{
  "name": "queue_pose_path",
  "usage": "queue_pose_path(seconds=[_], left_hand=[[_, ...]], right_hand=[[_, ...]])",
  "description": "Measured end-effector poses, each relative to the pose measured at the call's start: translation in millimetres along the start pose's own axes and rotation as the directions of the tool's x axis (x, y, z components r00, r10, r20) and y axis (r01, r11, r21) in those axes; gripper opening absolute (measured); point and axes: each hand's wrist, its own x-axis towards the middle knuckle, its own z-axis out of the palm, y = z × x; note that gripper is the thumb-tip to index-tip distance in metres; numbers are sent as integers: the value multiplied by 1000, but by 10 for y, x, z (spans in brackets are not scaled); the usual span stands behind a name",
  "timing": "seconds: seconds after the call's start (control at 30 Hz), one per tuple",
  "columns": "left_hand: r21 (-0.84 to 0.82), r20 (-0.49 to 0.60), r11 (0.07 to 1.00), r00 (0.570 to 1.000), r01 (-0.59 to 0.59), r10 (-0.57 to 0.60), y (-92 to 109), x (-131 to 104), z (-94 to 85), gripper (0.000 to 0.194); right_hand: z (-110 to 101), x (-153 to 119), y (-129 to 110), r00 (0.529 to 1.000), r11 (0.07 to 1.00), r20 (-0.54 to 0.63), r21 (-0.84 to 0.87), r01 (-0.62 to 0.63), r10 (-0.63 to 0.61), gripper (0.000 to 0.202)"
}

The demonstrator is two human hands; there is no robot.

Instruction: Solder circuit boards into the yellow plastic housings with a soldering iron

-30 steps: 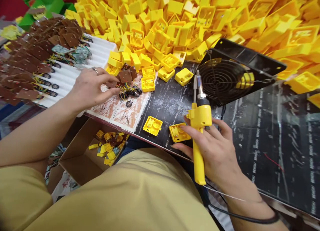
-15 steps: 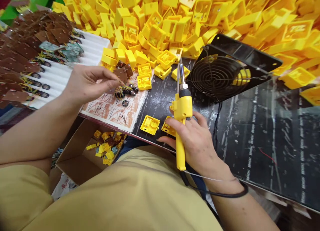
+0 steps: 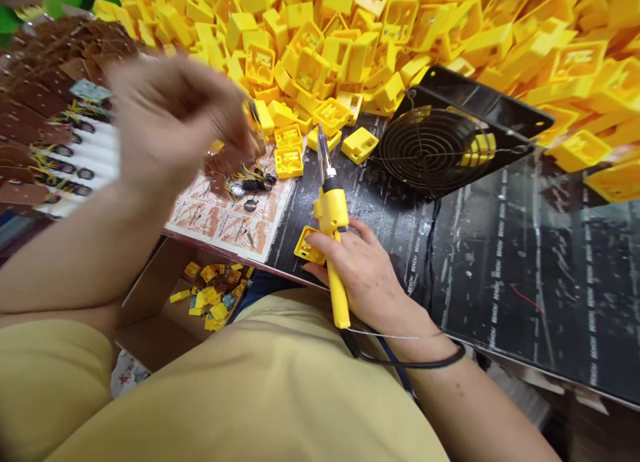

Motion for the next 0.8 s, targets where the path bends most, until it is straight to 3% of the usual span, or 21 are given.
queue_pose_path(seconds=[0.13, 0.23, 0.37, 0.5, 0.67, 0.8], left_hand=[[-55, 55, 993, 993, -101, 104, 226, -217, 524, 15], [-39, 24, 985, 986, -166, 167, 314, -305, 691, 11], [-10, -3, 980, 981, -196, 196, 353, -316, 728, 8], [24, 73, 980, 978, -195, 193, 341, -310, 742, 11], [125, 155, 970, 970, -208, 188, 332, -311, 774, 15], [221, 202, 934, 951, -279, 236, 361, -257, 808, 21]], right_hand=[[-71, -75, 37, 1000, 999, 1, 31, -25, 25, 51], [-69, -61, 60, 1000, 999, 6, 50, -17, 16, 52], [0, -16, 61, 1000, 999, -8, 47, 5, -5, 42], [-19, -66, 63, 1000, 1000, -4, 15, -24, 24, 38], [-194, -182, 64, 998, 998, -28, 13, -62, 62, 51], [-407, -276, 24, 974, 985, -150, -17, -172, 167, 31]])
